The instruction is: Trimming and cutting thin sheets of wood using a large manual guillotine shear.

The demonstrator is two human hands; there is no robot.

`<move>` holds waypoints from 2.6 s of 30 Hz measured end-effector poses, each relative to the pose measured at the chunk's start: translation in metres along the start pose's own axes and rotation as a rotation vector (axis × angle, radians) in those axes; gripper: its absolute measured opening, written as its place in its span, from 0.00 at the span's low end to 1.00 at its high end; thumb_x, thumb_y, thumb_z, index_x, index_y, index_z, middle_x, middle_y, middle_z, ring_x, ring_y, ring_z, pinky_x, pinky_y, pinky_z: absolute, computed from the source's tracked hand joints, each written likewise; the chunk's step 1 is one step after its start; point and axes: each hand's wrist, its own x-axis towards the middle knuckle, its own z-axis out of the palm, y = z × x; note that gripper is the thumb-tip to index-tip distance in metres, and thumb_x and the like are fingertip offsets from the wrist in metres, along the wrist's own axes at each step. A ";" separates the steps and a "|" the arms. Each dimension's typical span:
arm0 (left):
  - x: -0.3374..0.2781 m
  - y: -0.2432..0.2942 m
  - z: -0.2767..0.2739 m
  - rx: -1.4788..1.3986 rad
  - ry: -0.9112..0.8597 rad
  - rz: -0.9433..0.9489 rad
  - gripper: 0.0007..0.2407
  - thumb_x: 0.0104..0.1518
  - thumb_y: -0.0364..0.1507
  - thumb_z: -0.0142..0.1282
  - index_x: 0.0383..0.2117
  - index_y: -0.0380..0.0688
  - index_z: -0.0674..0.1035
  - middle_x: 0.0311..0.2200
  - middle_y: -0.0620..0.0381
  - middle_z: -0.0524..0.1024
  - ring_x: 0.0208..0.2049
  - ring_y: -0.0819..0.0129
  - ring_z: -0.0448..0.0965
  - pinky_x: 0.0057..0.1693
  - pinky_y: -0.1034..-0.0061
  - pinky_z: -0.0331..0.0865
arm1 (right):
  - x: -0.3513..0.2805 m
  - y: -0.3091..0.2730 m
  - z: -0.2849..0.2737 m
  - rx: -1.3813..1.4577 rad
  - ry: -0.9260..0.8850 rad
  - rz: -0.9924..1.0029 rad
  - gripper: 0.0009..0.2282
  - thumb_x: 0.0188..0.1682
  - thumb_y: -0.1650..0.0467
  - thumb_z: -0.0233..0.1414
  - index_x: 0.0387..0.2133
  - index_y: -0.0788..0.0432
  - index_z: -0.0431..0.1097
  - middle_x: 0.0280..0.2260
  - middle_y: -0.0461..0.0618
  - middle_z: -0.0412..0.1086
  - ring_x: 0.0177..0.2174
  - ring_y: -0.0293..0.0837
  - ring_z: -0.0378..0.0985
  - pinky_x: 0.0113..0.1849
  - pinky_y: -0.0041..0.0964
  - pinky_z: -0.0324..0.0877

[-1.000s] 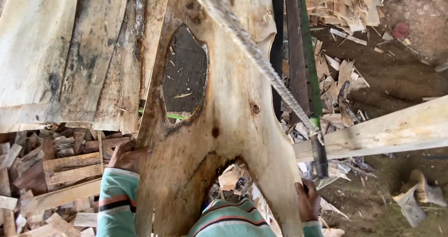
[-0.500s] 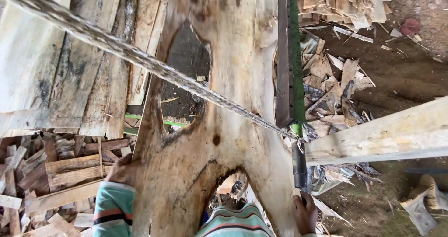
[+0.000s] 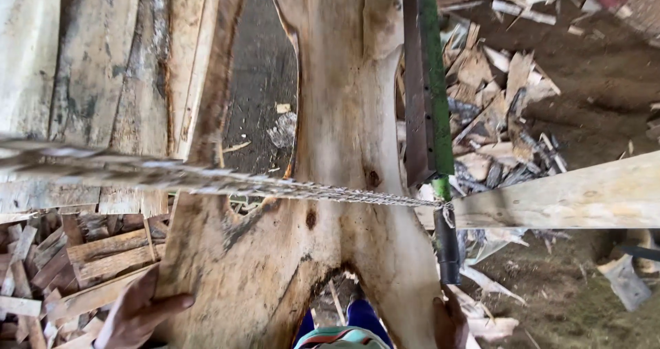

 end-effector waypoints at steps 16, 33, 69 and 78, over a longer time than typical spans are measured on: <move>0.135 -0.067 -0.024 0.122 -0.104 0.262 0.21 0.47 0.19 0.70 0.49 0.31 0.78 0.42 0.44 0.81 0.43 0.62 0.82 0.48 0.69 0.77 | -0.010 0.002 -0.039 0.374 0.053 0.213 0.21 0.52 0.74 0.51 0.60 0.62 0.71 0.40 0.50 0.76 0.29 0.32 0.68 0.31 0.25 0.63; 0.253 -0.121 0.082 -0.237 -0.008 0.224 0.20 0.38 0.19 0.71 0.42 0.37 0.82 0.40 0.62 0.83 0.42 0.68 0.81 0.51 0.71 0.76 | 0.044 -0.295 -0.092 0.654 -0.632 -0.052 0.27 0.53 0.70 0.53 0.66 0.60 0.56 0.35 0.50 0.67 0.29 0.41 0.74 0.28 0.37 0.75; 0.428 -0.072 0.165 -0.392 -0.118 0.263 0.29 0.42 0.15 0.67 0.57 0.31 0.75 0.57 0.46 0.74 0.55 0.55 0.75 0.57 0.61 0.74 | 0.029 -0.380 -0.130 0.163 -0.415 -0.040 0.30 0.42 0.75 0.55 0.62 0.59 0.58 0.26 0.52 0.67 0.16 0.41 0.70 0.15 0.36 0.71; 0.391 -0.069 0.186 -0.525 -0.112 0.205 0.30 0.42 0.22 0.67 0.57 0.33 0.72 0.61 0.48 0.71 0.59 0.54 0.72 0.62 0.56 0.73 | 0.025 -0.370 -0.114 0.254 -0.435 0.010 0.32 0.42 0.77 0.54 0.64 0.55 0.56 0.27 0.49 0.67 0.16 0.37 0.69 0.15 0.35 0.69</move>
